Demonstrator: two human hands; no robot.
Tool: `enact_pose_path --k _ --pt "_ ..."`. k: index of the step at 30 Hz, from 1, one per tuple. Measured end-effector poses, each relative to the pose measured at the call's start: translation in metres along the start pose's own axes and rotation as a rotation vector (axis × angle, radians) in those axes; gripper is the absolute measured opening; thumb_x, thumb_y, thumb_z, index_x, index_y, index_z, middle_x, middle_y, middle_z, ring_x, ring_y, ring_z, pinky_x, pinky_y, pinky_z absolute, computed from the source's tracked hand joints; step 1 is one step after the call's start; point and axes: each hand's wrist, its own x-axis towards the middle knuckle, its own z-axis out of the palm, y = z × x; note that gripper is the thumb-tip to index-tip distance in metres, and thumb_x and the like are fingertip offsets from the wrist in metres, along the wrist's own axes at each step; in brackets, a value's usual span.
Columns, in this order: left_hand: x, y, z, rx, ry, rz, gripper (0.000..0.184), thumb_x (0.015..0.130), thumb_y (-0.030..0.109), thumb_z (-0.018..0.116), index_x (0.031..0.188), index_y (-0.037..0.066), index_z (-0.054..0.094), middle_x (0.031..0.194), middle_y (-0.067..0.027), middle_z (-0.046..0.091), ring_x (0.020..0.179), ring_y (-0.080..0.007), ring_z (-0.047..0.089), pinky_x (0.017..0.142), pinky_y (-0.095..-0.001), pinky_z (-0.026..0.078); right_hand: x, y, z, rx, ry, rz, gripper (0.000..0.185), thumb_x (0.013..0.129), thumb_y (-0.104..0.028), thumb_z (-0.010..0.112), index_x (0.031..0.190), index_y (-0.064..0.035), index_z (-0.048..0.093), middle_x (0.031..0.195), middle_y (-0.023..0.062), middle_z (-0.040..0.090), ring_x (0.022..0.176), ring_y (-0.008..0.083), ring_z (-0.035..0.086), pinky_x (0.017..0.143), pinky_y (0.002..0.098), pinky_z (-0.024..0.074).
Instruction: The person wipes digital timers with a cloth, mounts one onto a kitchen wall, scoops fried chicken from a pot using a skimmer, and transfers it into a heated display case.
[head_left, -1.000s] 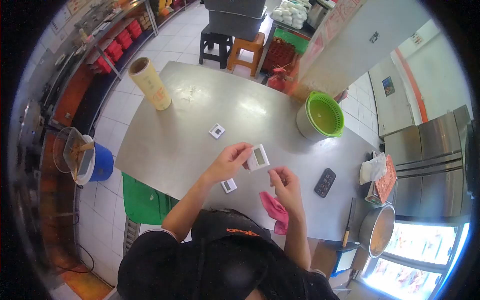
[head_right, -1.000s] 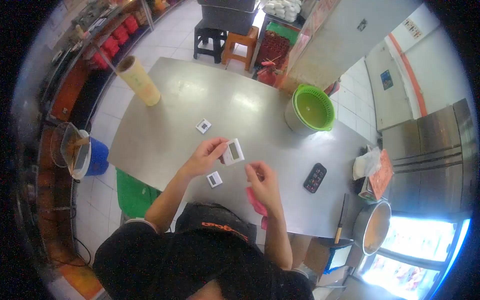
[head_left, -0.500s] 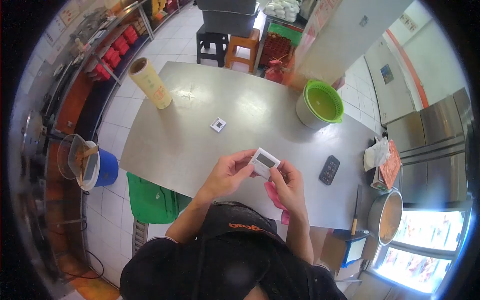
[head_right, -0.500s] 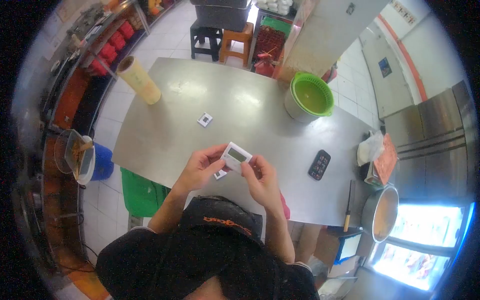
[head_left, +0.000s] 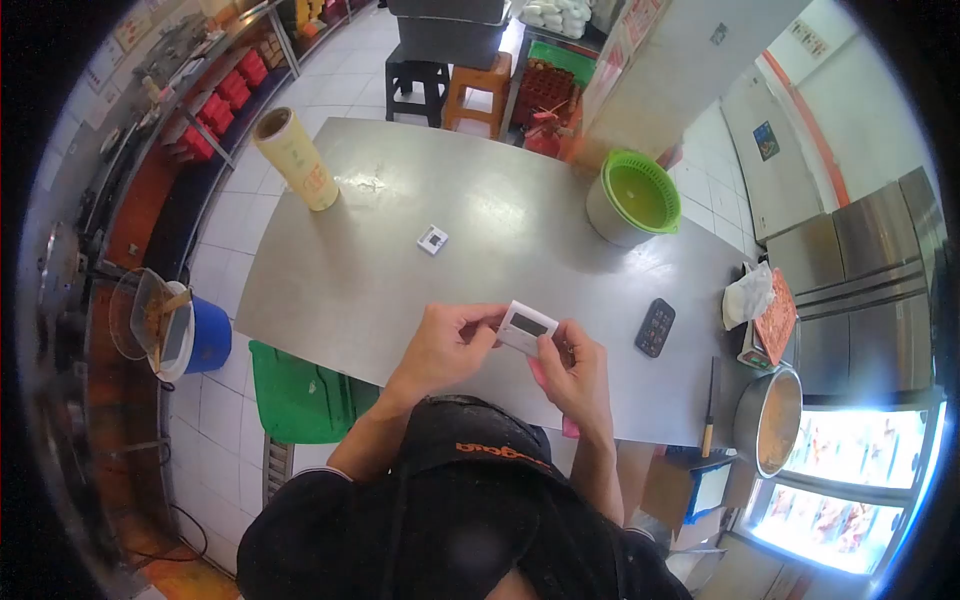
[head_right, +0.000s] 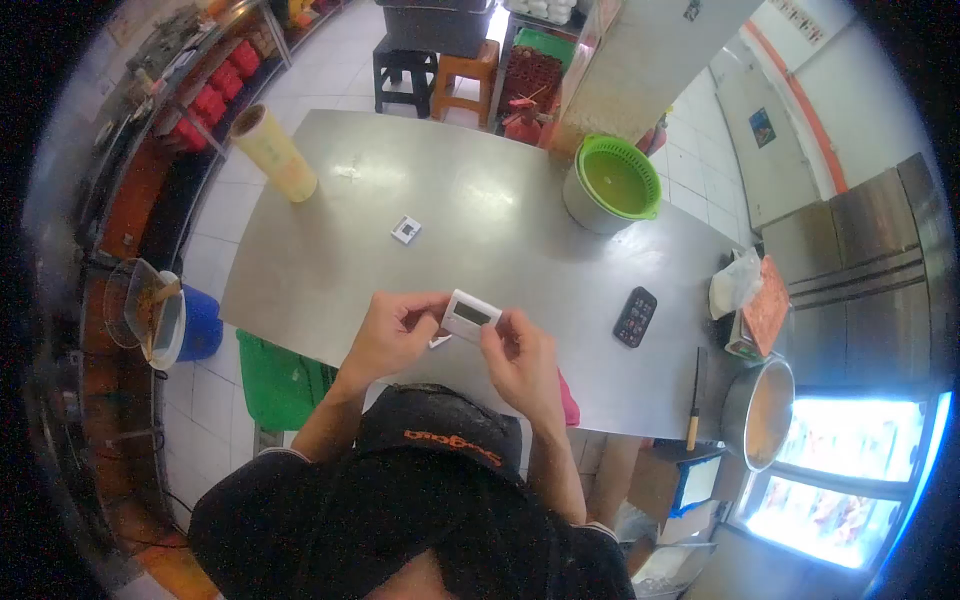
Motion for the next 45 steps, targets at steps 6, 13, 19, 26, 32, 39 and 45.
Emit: enact_pose_path --k 6,13,19,26,32,39,45 --pt "-0.014 0.019 0.003 -0.098 0.027 0.044 0.033 0.088 0.004 0.065 0.119 -0.007 0.065 0.097 -0.0125 0.074 0.090 -0.0134 0.070 0.083 -0.0283 0.056 0.000 0.000 0.005 -0.028 -0.012 -0.118 0.017 0.095 -0.011 0.059 0.084 -0.0002 0.054 0.058 -0.0024 0.051 0.052 0.0012 0.044 0.044 0.0225 0.0313" --pt "-0.015 0.013 -0.005 -0.066 0.004 -0.017 0.032 0.086 0.006 0.067 0.117 -0.005 0.067 0.094 -0.0108 0.075 0.087 -0.0123 0.070 0.083 -0.0279 0.057 -0.003 -0.010 0.005 -0.042 -0.059 -0.089 0.019 0.091 -0.015 0.064 0.084 0.0017 0.057 0.062 0.0053 0.054 0.056 0.0080 0.047 0.050 0.0279 0.0376" --pt "-0.017 0.016 -0.004 -0.007 0.017 0.003 0.028 0.087 0.005 0.067 0.112 -0.006 0.068 0.093 -0.0137 0.075 0.087 -0.0155 0.072 0.081 -0.0288 0.057 -0.003 -0.005 0.006 -0.121 -0.063 -0.120 0.020 0.090 -0.016 0.065 0.083 0.0015 0.057 0.060 0.0056 0.052 0.054 0.0081 0.046 0.049 0.0283 0.0368" --pt "-0.024 0.015 0.019 0.086 0.307 0.154 0.013 0.088 0.005 0.070 0.097 -0.005 0.068 0.094 -0.0158 0.074 0.086 -0.0177 0.073 0.077 -0.0291 0.059 -0.009 -0.006 0.016 -0.042 0.069 -0.108 0.020 0.088 -0.014 0.068 0.082 0.0004 0.056 0.060 0.0077 0.054 0.051 0.0113 0.047 0.048 0.0294 0.0376" --pt "-0.025 0.011 0.026 0.209 0.420 0.226 0.014 0.085 0.005 0.073 0.096 -0.003 0.069 0.090 -0.0144 0.075 0.086 -0.0188 0.074 0.075 -0.0294 0.059 -0.014 -0.003 0.027 -0.165 0.167 -0.243 0.018 0.086 -0.011 0.068 0.080 -0.0012 0.054 0.064 0.0095 0.058 0.050 0.0164 0.052 0.047 0.0311 0.0402" --pt "-0.023 0.011 0.027 0.448 0.500 0.370 0.017 0.078 0.010 0.076 0.093 0.002 0.070 0.094 -0.0154 0.074 0.082 -0.0283 0.074 0.068 -0.0337 0.058 -0.014 0.002 0.033 -0.158 0.215 -0.370 0.016 0.088 -0.008 0.067 0.083 -0.0013 0.053 0.059 -0.0003 0.048 0.051 0.0036 0.043 0.045 0.0231 0.0341" --pt "-0.022 0.007 0.032 0.449 0.533 0.419 0.016 0.076 0.009 0.077 0.087 0.004 0.068 0.096 -0.0160 0.074 0.082 -0.0278 0.074 0.067 -0.0334 0.057 -0.016 0.003 0.034 -0.168 0.222 -0.303 0.018 0.085 -0.010 0.071 0.083 -0.0023 0.055 0.067 0.0091 0.061 0.052 0.0187 0.057 0.049 0.0311 0.0452"
